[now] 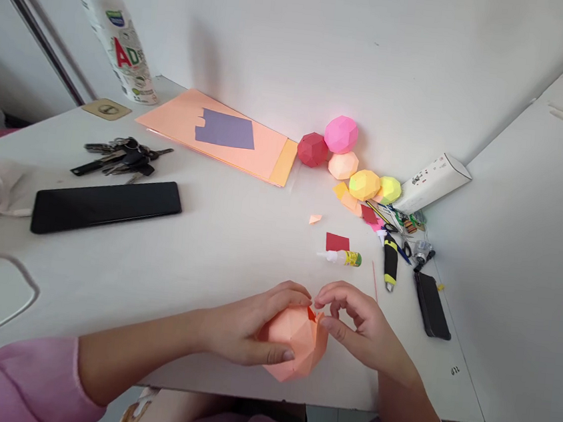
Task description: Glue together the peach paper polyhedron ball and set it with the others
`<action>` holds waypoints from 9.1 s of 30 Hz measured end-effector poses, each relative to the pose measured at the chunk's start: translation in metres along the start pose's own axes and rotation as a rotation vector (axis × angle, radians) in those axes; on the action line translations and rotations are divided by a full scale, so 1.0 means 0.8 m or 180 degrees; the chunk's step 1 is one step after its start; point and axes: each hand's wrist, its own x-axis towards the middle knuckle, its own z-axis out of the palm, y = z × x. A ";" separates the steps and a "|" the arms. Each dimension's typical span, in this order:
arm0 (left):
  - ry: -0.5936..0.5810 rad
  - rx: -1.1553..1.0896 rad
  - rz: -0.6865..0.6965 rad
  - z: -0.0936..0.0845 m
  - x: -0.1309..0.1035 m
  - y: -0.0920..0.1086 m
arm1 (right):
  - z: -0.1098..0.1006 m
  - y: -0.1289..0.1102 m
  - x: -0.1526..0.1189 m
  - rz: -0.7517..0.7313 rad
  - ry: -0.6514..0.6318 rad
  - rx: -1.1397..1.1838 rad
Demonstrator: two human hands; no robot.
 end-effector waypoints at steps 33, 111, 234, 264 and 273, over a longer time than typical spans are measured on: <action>0.0602 -0.0025 -0.0958 0.017 -0.006 -0.006 | 0.017 0.011 0.004 0.1050 -0.0102 0.0973; 0.0704 0.2466 0.0104 0.043 -0.011 -0.005 | 0.049 0.010 0.001 0.0381 -0.0064 0.0960; 0.0425 0.1476 -0.0164 0.012 -0.012 -0.026 | 0.051 0.050 0.021 -0.0259 0.0886 0.0436; 0.0795 0.3691 0.0982 0.009 -0.010 -0.036 | 0.059 0.050 0.017 -0.2000 0.2029 -0.1764; 0.1053 0.3577 0.0868 0.009 -0.011 -0.026 | 0.063 0.054 0.018 -0.1872 0.2264 -0.1521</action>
